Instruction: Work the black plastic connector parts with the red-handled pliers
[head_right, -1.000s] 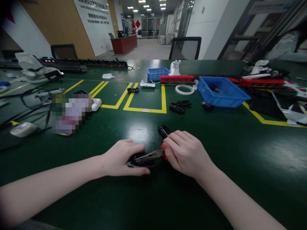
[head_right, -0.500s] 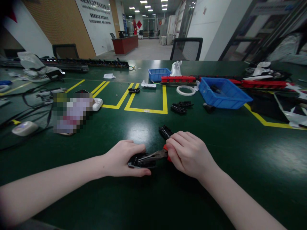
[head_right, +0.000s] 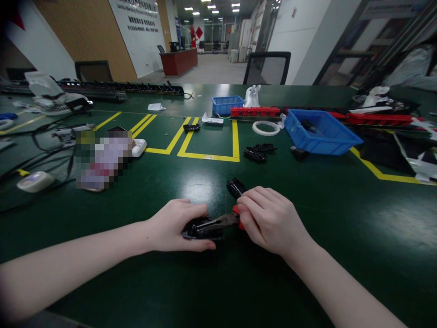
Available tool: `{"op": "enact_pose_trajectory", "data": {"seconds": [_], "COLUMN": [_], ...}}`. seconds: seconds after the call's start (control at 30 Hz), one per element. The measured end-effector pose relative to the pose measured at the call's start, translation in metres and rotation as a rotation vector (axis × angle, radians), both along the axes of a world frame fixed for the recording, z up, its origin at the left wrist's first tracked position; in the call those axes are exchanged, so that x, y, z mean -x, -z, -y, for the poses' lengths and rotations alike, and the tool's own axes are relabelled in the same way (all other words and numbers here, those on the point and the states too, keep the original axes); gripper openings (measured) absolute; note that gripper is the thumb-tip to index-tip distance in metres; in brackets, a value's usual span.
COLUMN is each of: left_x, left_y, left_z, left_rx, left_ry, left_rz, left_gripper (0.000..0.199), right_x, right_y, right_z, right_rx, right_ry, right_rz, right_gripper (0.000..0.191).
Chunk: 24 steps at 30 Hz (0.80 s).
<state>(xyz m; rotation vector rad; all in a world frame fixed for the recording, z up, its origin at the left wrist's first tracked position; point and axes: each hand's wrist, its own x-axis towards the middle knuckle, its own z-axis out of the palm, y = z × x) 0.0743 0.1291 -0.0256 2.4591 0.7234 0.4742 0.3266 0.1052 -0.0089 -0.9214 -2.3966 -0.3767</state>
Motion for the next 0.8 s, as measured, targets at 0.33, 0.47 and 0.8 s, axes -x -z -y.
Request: {"op": "enact_pose_trajectory", "data": {"seconds": [0.33,0.47,0.8], "left_x": [-0.0011,-0.0011,-0.0008], "left_y": [0.0017,0.0006,0.0015], "left_z": [0.001,0.0007,0.0004], "left_rx": [-0.058,-0.042,-0.055], "left_ry": [-0.006,0.0,0.004], "left_rz": [-0.019,-0.035,-0.045], "left_gripper": [0.047,0.047,0.047], "right_x": [0.0015,0.0013,0.0022], "right_y": [-0.0003,0.0002,-0.0039], "right_z": [0.0008,0.0006,0.0022], "right_rx": [0.011,0.005,0.064], "right_ry": [-0.024,-0.024,0.003], "right_rz": [0.009,0.01,0.042], "right_gripper": [0.022,0.022,0.029]}}
